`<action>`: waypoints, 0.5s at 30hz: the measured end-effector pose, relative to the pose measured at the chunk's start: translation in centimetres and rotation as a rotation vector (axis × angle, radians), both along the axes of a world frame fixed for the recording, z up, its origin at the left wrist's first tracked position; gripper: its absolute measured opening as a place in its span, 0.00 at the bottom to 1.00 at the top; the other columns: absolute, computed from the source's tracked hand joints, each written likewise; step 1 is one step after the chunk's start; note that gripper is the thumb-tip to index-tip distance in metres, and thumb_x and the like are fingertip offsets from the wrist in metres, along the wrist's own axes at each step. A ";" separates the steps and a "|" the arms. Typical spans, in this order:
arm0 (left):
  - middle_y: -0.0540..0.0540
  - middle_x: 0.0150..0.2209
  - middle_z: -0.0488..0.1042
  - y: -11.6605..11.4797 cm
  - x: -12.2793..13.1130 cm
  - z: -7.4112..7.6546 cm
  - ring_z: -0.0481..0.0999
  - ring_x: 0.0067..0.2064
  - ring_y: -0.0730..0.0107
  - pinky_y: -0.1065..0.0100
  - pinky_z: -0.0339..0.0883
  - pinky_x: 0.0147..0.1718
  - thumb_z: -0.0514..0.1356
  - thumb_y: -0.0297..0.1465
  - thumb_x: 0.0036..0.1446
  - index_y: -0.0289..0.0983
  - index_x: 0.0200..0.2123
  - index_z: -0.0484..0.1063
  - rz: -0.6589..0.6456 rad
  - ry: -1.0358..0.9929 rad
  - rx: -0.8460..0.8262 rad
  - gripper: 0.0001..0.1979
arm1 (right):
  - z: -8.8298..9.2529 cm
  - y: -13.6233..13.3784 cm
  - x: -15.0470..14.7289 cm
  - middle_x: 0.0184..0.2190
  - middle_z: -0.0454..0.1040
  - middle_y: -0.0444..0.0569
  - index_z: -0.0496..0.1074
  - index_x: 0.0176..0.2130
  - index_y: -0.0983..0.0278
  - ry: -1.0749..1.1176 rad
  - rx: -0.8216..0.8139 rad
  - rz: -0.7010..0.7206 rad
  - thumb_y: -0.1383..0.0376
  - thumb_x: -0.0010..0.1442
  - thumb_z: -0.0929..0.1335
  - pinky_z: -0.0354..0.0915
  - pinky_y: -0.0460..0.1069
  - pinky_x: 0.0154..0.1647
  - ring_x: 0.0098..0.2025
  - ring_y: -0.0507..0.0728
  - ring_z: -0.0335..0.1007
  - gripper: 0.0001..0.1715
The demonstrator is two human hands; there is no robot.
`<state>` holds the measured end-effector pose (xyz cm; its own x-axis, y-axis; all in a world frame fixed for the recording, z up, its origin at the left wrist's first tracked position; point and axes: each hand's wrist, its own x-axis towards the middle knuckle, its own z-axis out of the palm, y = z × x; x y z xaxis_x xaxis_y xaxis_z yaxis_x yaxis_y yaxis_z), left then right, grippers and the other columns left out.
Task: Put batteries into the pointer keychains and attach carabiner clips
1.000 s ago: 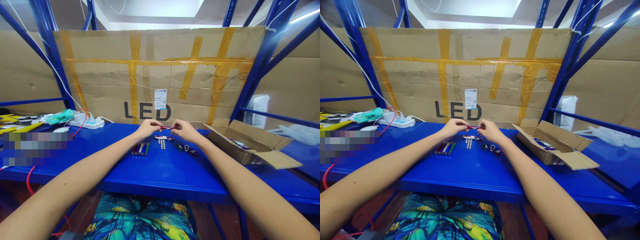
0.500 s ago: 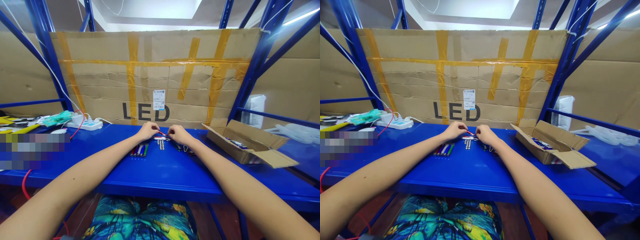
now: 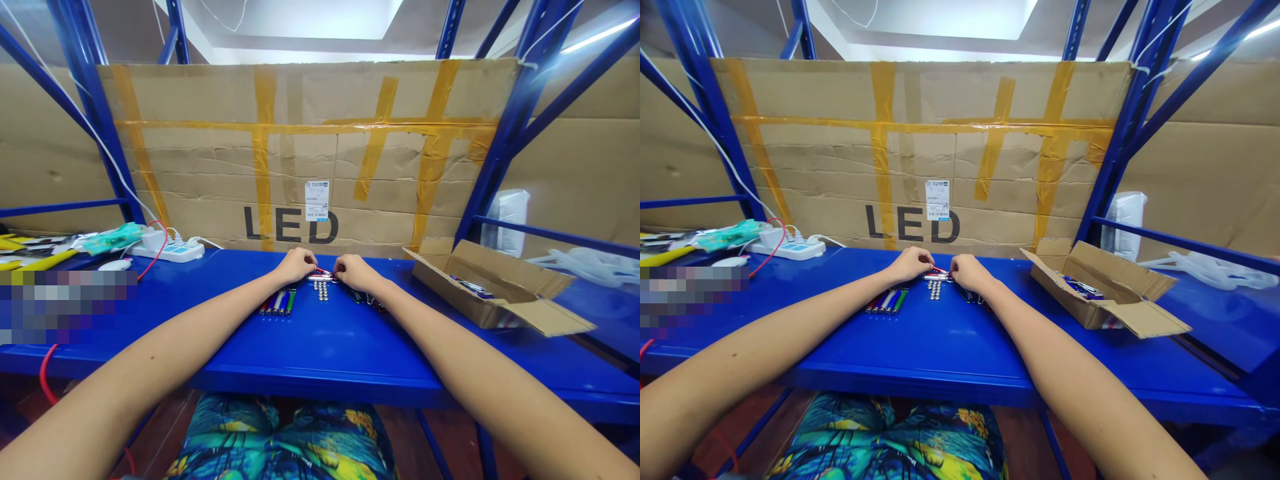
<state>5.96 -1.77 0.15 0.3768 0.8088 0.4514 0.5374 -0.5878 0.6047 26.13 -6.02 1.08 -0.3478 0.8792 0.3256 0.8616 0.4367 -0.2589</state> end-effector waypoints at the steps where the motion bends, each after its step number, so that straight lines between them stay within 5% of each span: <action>1: 0.46 0.30 0.79 -0.1 0.0 0.0 0.77 0.36 0.60 0.61 0.67 0.40 0.63 0.27 0.45 0.39 0.24 0.78 0.001 0.021 -0.013 0.02 | 0.0 -0.1 0.0 0.33 0.79 0.52 0.77 0.33 0.66 0.009 -0.017 0.001 0.75 0.54 0.66 0.60 0.46 0.34 0.34 0.55 0.71 0.09; 15: 0.45 0.35 0.81 -0.7 -0.2 0.5 0.78 0.39 0.61 0.63 0.67 0.41 0.60 0.27 0.50 0.38 0.29 0.80 -0.060 0.133 -0.118 0.07 | 0.5 -0.4 0.6 0.33 0.80 0.51 0.79 0.32 0.66 0.076 -0.092 0.043 0.73 0.54 0.65 0.61 0.46 0.35 0.34 0.55 0.73 0.12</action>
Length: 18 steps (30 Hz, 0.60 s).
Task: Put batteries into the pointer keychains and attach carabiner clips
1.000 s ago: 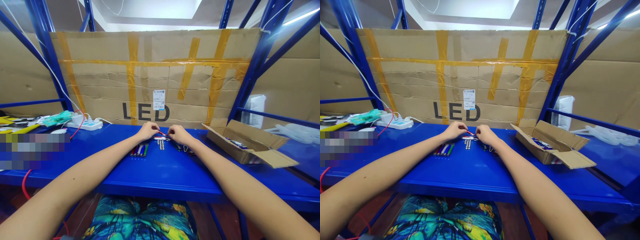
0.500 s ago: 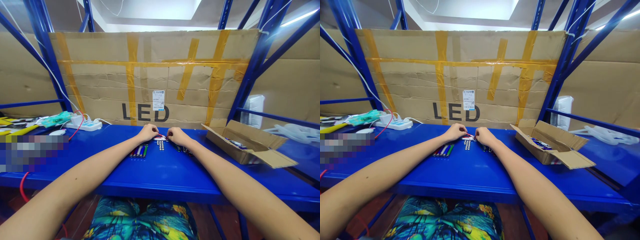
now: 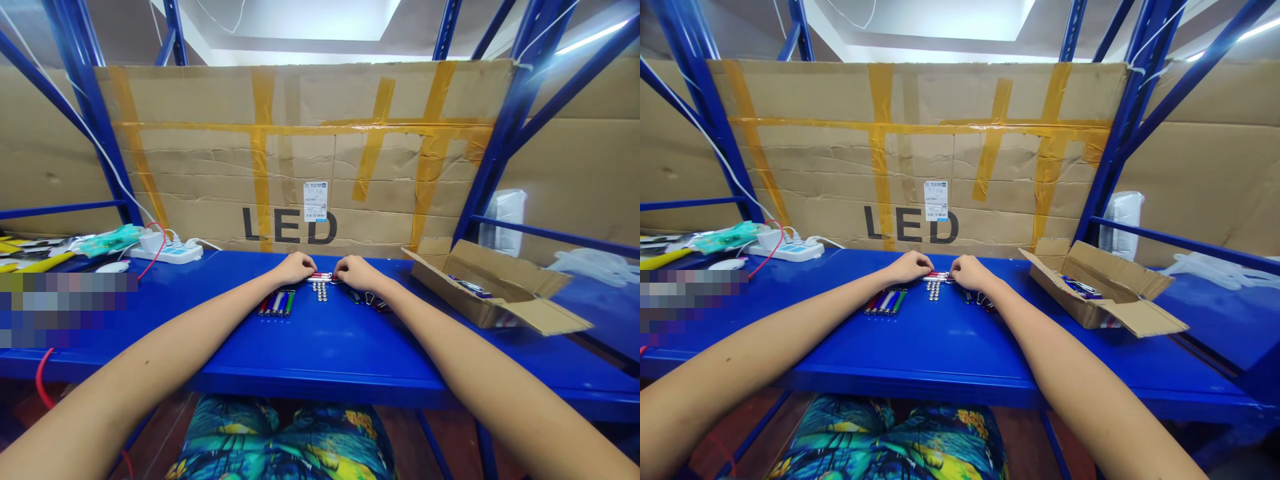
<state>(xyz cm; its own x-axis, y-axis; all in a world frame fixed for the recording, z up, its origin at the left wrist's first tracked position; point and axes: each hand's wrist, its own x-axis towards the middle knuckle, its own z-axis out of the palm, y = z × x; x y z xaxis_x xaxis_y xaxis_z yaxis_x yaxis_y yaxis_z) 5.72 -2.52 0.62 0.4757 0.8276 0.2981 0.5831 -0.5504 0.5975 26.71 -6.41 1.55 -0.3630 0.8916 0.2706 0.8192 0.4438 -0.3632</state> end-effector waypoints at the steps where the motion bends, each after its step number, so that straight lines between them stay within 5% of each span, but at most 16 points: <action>1: 0.45 0.35 0.81 0.0 0.0 0.0 0.78 0.40 0.61 0.64 0.67 0.41 0.60 0.28 0.51 0.37 0.30 0.80 0.003 0.012 0.000 0.07 | 0.1 -0.1 0.0 0.33 0.80 0.51 0.79 0.32 0.67 -0.001 -0.004 -0.006 0.73 0.54 0.65 0.61 0.46 0.35 0.34 0.55 0.73 0.12; 12: 0.44 0.43 0.80 -0.1 0.0 0.4 0.77 0.44 0.64 0.66 0.66 0.46 0.59 0.33 0.55 0.35 0.41 0.80 -0.054 0.075 0.004 0.13 | 0.3 -0.3 -0.3 0.35 0.80 0.51 0.79 0.35 0.67 -0.017 -0.006 -0.006 0.73 0.56 0.64 0.61 0.46 0.36 0.35 0.55 0.72 0.14; 18: 0.45 0.35 0.80 -0.7 -3.0 3.3 0.76 0.39 0.67 0.68 0.65 0.43 0.61 0.31 0.51 0.34 0.33 0.79 -0.238 0.202 -0.032 0.09 | 0.6 -1.1 -0.5 0.33 0.77 0.50 0.80 0.35 0.66 0.012 0.140 0.070 0.74 0.56 0.64 0.60 0.47 0.37 0.34 0.54 0.69 0.14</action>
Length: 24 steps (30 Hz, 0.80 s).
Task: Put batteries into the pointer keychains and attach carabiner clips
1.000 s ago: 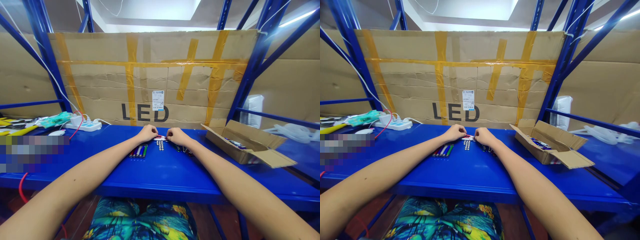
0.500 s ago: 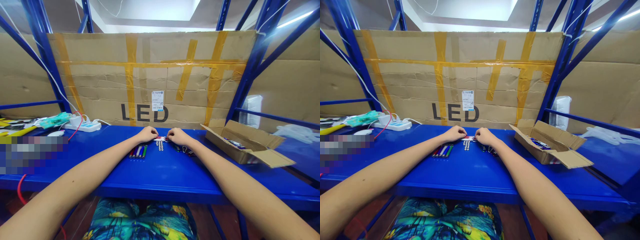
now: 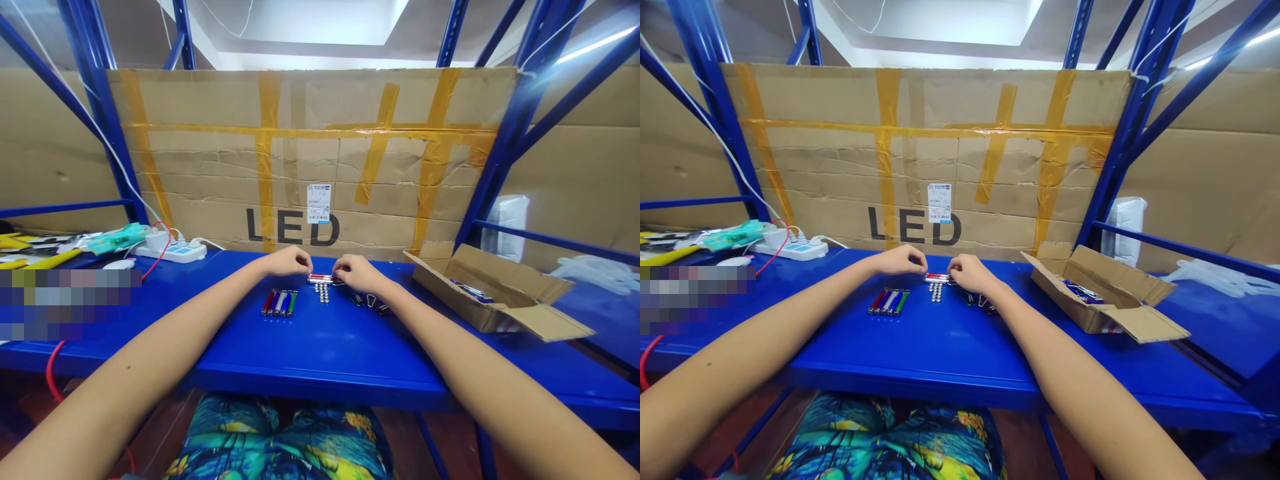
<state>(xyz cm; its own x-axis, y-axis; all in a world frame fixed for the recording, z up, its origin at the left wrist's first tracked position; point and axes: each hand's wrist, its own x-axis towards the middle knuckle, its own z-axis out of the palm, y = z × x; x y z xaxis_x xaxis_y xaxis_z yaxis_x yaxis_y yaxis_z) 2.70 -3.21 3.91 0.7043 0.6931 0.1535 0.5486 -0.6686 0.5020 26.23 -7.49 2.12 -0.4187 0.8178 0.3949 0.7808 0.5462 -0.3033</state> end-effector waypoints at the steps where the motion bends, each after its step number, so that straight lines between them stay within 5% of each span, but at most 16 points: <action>1: 0.46 0.35 0.80 -0.1 -0.7 0.5 0.76 0.38 0.68 0.68 0.65 0.43 0.61 0.32 0.50 0.34 0.33 0.79 -0.012 0.046 -0.037 0.09 | 0.1 -0.5 -0.4 0.32 0.76 0.49 0.80 0.36 0.66 0.002 0.016 0.047 0.74 0.56 0.64 0.60 0.47 0.38 0.34 0.54 0.68 0.15; 8: 0.50 0.32 0.79 -0.5 -2.8 1.6 0.73 0.34 0.72 0.72 0.62 0.36 0.64 0.35 0.48 0.37 0.32 0.79 -0.069 0.224 -0.148 0.10 | 0.4 -4.6 -4.8 0.35 0.73 0.50 0.81 0.43 0.61 -0.106 0.068 0.420 0.73 0.59 0.66 0.61 0.51 0.46 0.40 0.56 0.66 0.18; 14: 0.51 0.30 0.79 -0.4 -2.5 1.1 0.71 0.31 0.73 0.72 0.60 0.33 0.66 0.37 0.46 0.37 0.32 0.80 -0.079 0.267 -0.204 0.11 | 0.2 -5.4 -5.8 0.39 0.74 0.54 0.81 0.45 0.62 -0.218 0.043 0.451 0.72 0.60 0.66 0.61 0.55 0.50 0.44 0.59 0.66 0.17; 20: 0.51 0.28 0.77 -0.3 -2.2 0.6 0.71 0.31 0.73 0.72 0.60 0.33 0.66 0.37 0.45 0.36 0.30 0.79 -0.064 0.236 -0.173 0.11 | 0.5 -5.6 -5.4 0.37 0.76 0.51 0.81 0.37 0.64 -0.174 0.028 0.478 0.76 0.55 0.66 0.62 0.52 0.49 0.43 0.57 0.69 0.16; 24: 0.50 0.27 0.76 -0.3 -1.8 0.5 0.70 0.30 0.72 0.71 0.61 0.33 0.64 0.35 0.45 0.34 0.29 0.77 -0.004 0.139 -0.099 0.10 | 0.5 -6.0 -5.7 0.40 0.77 0.51 0.79 0.42 0.63 -0.126 0.059 0.453 0.74 0.57 0.65 0.61 0.53 0.50 0.43 0.57 0.69 0.17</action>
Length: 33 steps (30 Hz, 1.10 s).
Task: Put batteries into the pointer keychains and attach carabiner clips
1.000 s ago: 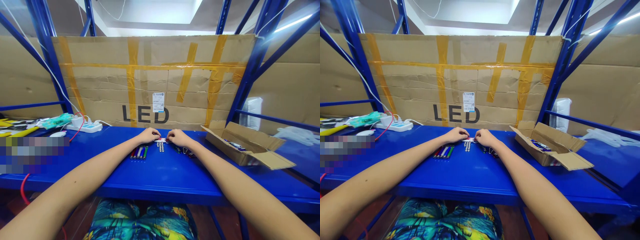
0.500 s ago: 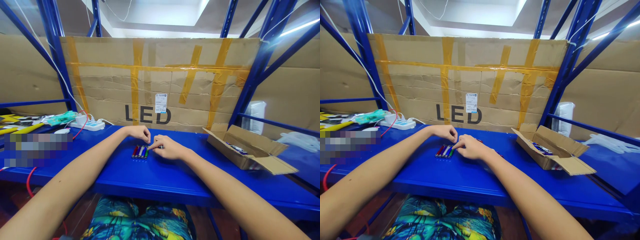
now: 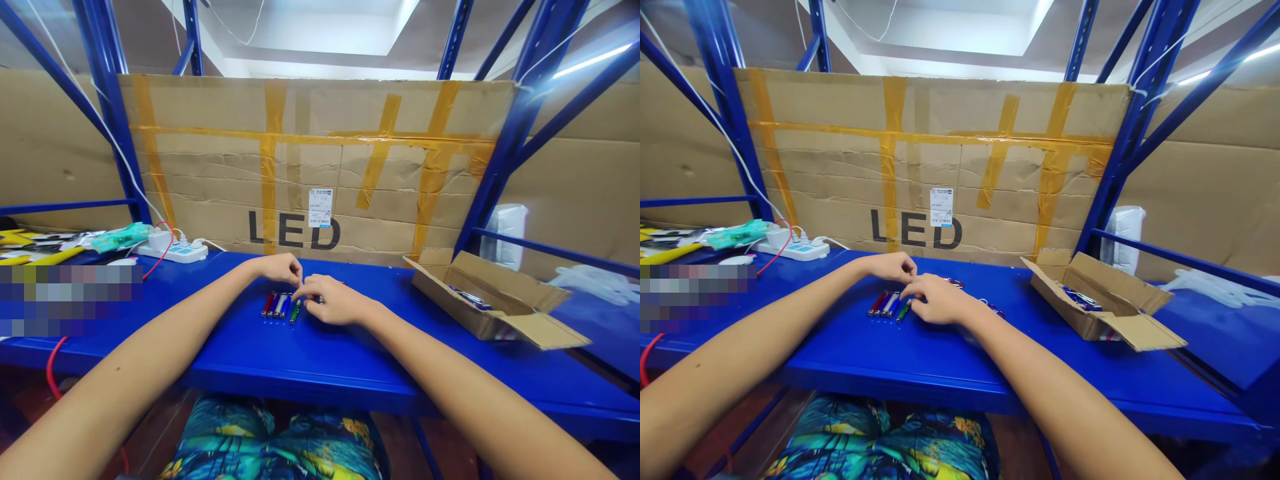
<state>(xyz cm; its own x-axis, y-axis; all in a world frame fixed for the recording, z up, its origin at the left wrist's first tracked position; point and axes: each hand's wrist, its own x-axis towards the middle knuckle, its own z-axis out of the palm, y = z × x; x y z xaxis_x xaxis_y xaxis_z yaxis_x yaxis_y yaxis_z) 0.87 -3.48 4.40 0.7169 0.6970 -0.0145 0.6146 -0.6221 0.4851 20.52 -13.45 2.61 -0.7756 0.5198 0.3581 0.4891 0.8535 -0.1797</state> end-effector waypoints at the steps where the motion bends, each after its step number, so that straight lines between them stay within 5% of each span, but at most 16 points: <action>1: 0.49 0.27 0.76 0.0 0.1 0.0 0.71 0.31 0.71 0.71 0.62 0.33 0.63 0.36 0.46 0.34 0.29 0.77 0.024 -0.032 0.028 0.10 | 0.0 -0.1 -0.1 0.40 0.77 0.52 0.79 0.42 0.63 -0.013 -0.007 0.013 0.72 0.59 0.65 0.61 0.53 0.50 0.44 0.57 0.69 0.16; 10: 0.45 0.32 0.78 -0.7 1.2 -0.5 0.73 0.35 0.68 0.69 0.62 0.35 0.57 0.34 0.54 0.33 0.32 0.76 0.116 -0.099 0.356 0.11 | 1.3 -1.9 0.8 0.26 0.73 0.43 0.75 0.34 0.64 -0.209 -0.274 0.023 0.62 0.59 0.68 0.57 0.46 0.29 0.27 0.51 0.64 0.07; 13: 0.45 0.32 0.78 -1.6 1.8 -0.4 0.73 0.34 0.69 0.70 0.61 0.34 0.57 0.31 0.54 0.34 0.33 0.77 0.058 -0.022 0.400 0.10 | 2.4 -2.6 1.8 0.24 0.70 0.41 0.71 0.31 0.63 -0.297 -0.440 -0.011 0.67 0.54 0.70 0.56 0.45 0.26 0.26 0.50 0.64 0.02; 17: 0.45 0.34 0.78 -2.9 2.8 -0.4 0.73 0.35 0.69 0.69 0.60 0.35 0.58 0.29 0.54 0.35 0.35 0.78 -0.021 0.035 0.410 0.09 | 3.9 -2.2 4.1 0.23 0.68 0.39 0.65 0.34 0.62 -0.288 -0.731 -0.167 0.75 0.48 0.67 0.58 0.45 0.25 0.25 0.51 0.68 0.12; 20: 0.44 0.36 0.78 -3.6 3.5 -0.5 0.72 0.36 0.68 0.69 0.60 0.36 0.58 0.28 0.55 0.34 0.36 0.77 -0.083 0.062 0.422 0.08 | 4.7 -0.9 6.2 0.27 0.70 0.41 0.63 0.41 0.63 -0.119 -0.641 -0.319 0.74 0.49 0.67 0.60 0.45 0.26 0.26 0.52 0.69 0.19; 24: 0.44 0.35 0.77 -4.2 4.1 -0.3 0.72 0.36 0.68 0.69 0.59 0.35 0.59 0.26 0.54 0.34 0.34 0.78 -0.144 0.104 0.434 0.07 | 4.6 0.8 7.8 0.33 0.74 0.47 0.61 0.53 0.66 -0.075 -0.307 -0.549 0.71 0.49 0.69 0.60 0.46 0.29 0.30 0.53 0.68 0.31; 33: 0.44 0.37 0.77 -4.4 4.1 -0.3 0.74 0.39 0.67 0.68 0.62 0.39 0.59 0.28 0.56 0.36 0.37 0.79 -0.217 0.100 0.398 0.09 | 3.6 1.0 6.3 0.35 0.75 0.49 0.71 0.42 0.64 -0.207 -0.241 -0.481 0.70 0.50 0.69 0.56 0.46 0.27 0.30 0.53 0.67 0.17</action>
